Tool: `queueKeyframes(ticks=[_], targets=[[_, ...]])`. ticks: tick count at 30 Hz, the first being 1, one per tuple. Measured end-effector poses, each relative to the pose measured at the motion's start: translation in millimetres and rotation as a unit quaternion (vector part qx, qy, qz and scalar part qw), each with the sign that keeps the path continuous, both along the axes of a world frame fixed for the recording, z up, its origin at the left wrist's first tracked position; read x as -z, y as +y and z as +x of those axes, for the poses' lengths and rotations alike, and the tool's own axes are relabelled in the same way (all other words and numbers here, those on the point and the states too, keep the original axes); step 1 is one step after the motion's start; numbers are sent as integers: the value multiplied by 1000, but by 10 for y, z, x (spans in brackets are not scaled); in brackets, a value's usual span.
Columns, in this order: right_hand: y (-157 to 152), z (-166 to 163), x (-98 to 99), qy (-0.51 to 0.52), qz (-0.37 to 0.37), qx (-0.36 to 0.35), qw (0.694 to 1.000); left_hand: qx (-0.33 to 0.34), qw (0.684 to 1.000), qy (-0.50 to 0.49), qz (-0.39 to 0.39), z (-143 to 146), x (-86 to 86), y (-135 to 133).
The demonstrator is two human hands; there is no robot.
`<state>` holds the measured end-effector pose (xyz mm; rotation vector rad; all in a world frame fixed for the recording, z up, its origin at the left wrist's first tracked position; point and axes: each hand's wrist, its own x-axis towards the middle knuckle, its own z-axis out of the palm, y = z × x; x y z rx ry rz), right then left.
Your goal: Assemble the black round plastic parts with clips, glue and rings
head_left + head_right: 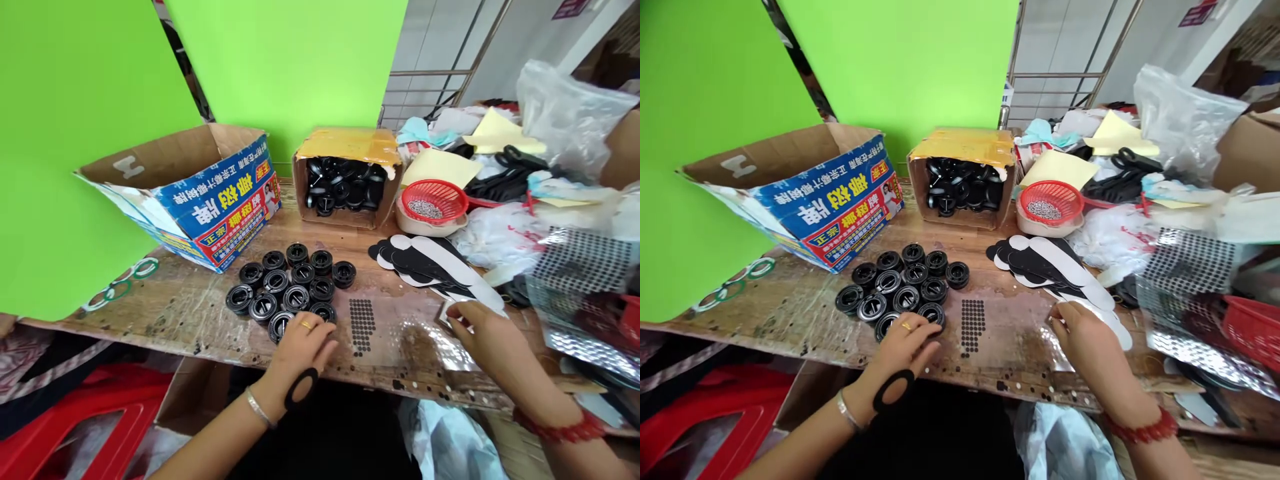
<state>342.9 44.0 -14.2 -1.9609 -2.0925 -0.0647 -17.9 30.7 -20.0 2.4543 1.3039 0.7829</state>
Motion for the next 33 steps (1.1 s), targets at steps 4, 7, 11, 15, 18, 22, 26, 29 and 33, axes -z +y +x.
queueKeyframes(ticks=[4, 7, 11, 15, 18, 22, 26, 29, 33], targets=[[70, 21, 67, -24, -69, 54, 996, -46, 995, 0, 83, -319, 42, 74], [78, 116, 156, -49, -98, 76, 991, -57, 994, 3, 94, -436, 87, 105], [52, 145, 180, -27, -128, 49, 990, -73, 994, -3, 83, -484, 101, 110], [23, 70, 42, 19, -85, 42, 995, -83, 993, -14, 79, -489, 88, 93], [6, -256, -103, 63, 70, -5, 996, -89, 994, -12, 61, -494, 88, 60], [-21, -1108, -142, 188, 131, -183, 956, -93, 994, -9, 59, -505, 119, 19], [-2, -1785, -8, 162, 168, -290, 928, -94, 994, 15, 50, -511, 132, 10], [35, -1948, 59, 133, 173, -337, 916, -95, 994, 35, 37, -505, 107, 8], [48, -1951, 71, 114, 140, -349, 920, -96, 994, 56, 19, -485, 68, -2]])
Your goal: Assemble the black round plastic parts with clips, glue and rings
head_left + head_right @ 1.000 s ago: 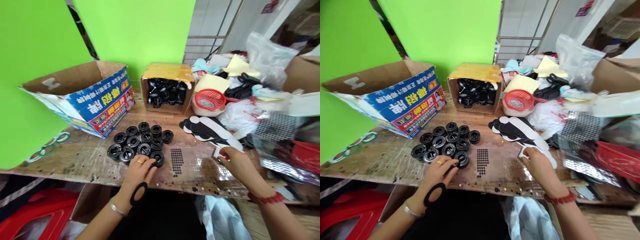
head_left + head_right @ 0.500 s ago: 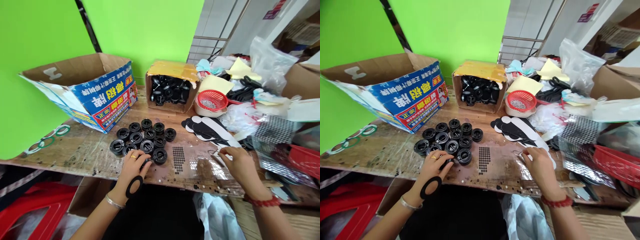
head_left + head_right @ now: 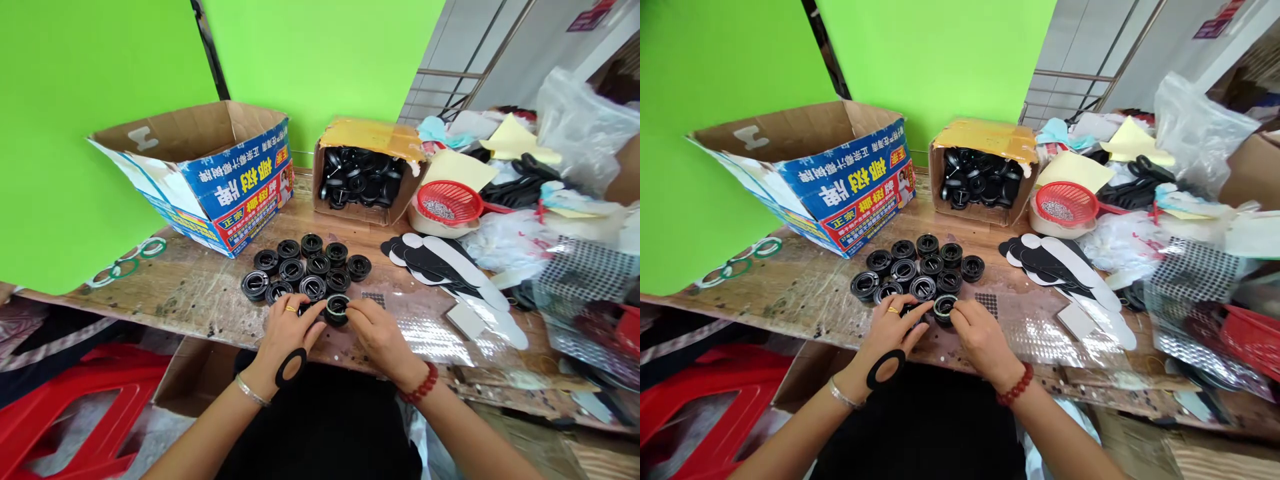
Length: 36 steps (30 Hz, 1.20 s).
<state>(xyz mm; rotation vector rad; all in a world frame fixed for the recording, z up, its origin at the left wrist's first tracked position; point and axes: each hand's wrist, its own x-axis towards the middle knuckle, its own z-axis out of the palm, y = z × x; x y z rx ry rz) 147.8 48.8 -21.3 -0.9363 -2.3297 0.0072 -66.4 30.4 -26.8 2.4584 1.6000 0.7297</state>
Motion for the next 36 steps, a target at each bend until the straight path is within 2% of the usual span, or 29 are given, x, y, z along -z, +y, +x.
queueKeyframes(ticks=[5, 9, 15, 18, 20, 23, 25, 27, 29, 31, 34, 36], targets=[[-30, 54, 20, 16, -30, 2, 999, 12, 1000, 16, 7, 18, 8, -3], [-38, 139, 60, 31, -52, 31, 998, 9, 999, 35, 8, 30, 6, 3], [-73, 133, 43, -42, -55, 50, 996, 14, 997, 76, -2, 52, -61, -2], [-91, 189, 29, -23, -90, 56, 994, 10, 996, 82, 12, 45, -38, -3], [-81, 378, 56, 29, -111, 85, 990, 10, 996, 82, 29, 33, 12, 13], [-72, 922, 137, 61, -96, 214, 970, 26, 996, 74, 43, 35, 99, 62], [-88, 1349, 192, 9, -87, 324, 942, 44, 996, 70, 43, 68, 134, 102], [-115, 1703, 236, -54, -114, 393, 911, 55, 995, 72, 39, 124, 139, 149], [-139, 1920, 262, -86, -148, 421, 891, 55, 995, 81, 35, 185, 122, 204], [-158, 2015, 264, -85, -168, 425, 886, 58, 994, 94, 28, 238, 96, 257], [-187, 2080, 217, -70, -168, 434, 882, 68, 992, 106, 25, 289, 69, 308], [-226, 2150, 162, -89, -156, 461, 869, 67, 992, 104, 29, 311, 62, 315]])
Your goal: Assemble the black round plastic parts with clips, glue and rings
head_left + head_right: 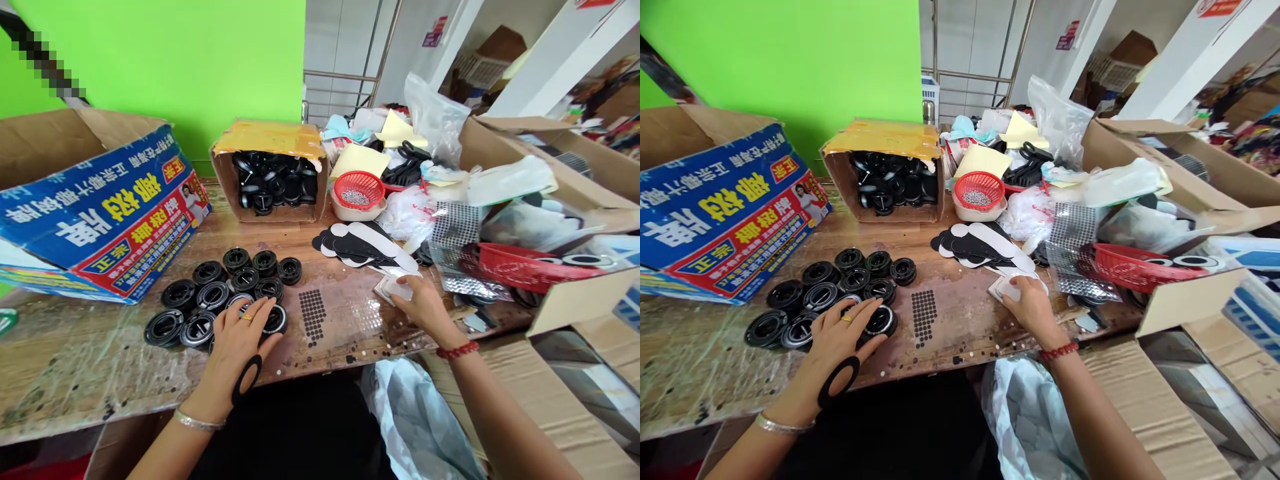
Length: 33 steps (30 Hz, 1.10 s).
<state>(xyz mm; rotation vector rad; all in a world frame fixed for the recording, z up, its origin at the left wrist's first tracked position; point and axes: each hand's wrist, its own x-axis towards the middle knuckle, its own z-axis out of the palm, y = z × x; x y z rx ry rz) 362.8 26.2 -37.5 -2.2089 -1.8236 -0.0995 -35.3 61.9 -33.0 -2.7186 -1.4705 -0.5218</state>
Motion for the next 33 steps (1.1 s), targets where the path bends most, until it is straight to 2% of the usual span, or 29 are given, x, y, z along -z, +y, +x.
queueKeyframes(ticks=[6, 13, 16, 19, 22, 25, 27, 29, 33], targets=[[-147, 153, -112, -127, -90, 75, 985, -11, 1000, -8, -5, 47, -7, -10], [-21, -194, -67, -36, -60, 0, 998, -7, 1000, 21, -17, 49, -14, 42], [-38, -134, -94, -50, -74, 22, 996, 2, 999, 36, -19, 47, 1, 59], [-98, 50, -141, -75, -138, 77, 985, 5, 999, 36, -15, 31, 20, 92], [-126, 152, -185, -60, -182, 102, 976, 27, 999, 22, -27, -1, 35, 158], [-181, 153, -266, -43, -145, 98, 984, 35, 998, 8, -48, -19, 33, 228], [-315, 184, -357, -33, -92, 86, 991, 29, 998, 16, -57, -18, 21, 258], [-549, 282, -463, -30, -78, 67, 994, 27, 997, 33, -62, -14, 9, 278], [-1062, 518, -620, -22, -201, 42, 978, 33, 996, 47, -67, -23, 9, 320]])
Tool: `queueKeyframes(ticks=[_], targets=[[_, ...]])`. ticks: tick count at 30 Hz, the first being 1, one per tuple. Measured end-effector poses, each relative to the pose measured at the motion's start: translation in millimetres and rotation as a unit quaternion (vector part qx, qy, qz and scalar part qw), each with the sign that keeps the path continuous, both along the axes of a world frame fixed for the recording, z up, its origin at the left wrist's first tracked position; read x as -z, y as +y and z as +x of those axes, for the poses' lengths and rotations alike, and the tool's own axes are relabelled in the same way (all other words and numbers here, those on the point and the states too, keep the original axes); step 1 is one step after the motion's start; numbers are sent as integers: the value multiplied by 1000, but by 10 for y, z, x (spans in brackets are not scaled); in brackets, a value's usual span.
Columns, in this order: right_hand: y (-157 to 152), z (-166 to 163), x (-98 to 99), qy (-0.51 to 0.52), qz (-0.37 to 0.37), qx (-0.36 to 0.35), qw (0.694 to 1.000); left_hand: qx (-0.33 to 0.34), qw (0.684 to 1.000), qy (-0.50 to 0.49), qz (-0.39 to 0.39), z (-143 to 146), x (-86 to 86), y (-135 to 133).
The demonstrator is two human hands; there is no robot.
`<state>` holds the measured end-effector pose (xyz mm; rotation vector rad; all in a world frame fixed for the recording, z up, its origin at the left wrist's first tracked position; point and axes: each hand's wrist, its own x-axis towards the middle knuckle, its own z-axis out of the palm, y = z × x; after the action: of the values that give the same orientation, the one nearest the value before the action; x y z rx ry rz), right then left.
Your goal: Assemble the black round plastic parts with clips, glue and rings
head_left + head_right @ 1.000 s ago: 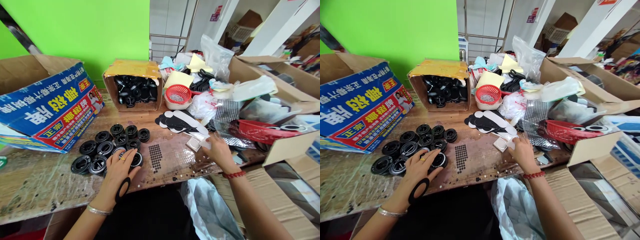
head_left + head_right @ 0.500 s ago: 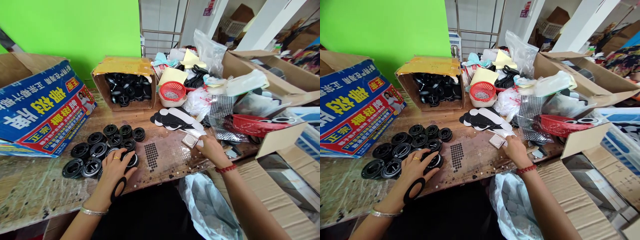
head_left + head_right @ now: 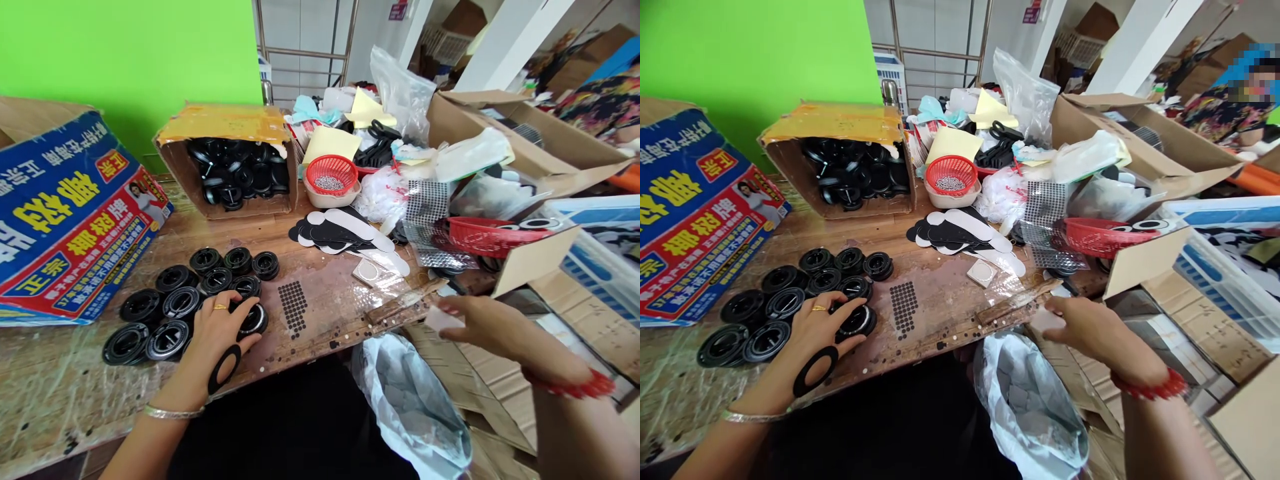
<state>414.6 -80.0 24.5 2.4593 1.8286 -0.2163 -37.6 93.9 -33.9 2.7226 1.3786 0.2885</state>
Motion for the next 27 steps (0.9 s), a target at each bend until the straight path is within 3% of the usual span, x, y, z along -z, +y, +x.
queueKeyframes(ticks=[2, 4, 9, 15, 20, 27], targets=[[-84, -8, -24, 19, -5, -8, 1000, 3, 1000, -7, 0, 7, 12, 15], [17, -136, 3, 55, 41, -22, 997, 16, 1000, -15, 3, 44, 18, 3], [737, -607, 306, 100, 138, -44, 984, 53, 998, -11, 26, 246, -39, -201], [1241, -779, 628, 39, 100, -9, 994, 24, 999, -38, -6, 312, -56, -430], [1323, -783, 598, 45, 74, -31, 996, 15, 993, -110, -42, 167, -36, -385], [1323, -615, 402, 85, 58, -83, 991, -37, 986, -152, -55, -36, -154, -238]])
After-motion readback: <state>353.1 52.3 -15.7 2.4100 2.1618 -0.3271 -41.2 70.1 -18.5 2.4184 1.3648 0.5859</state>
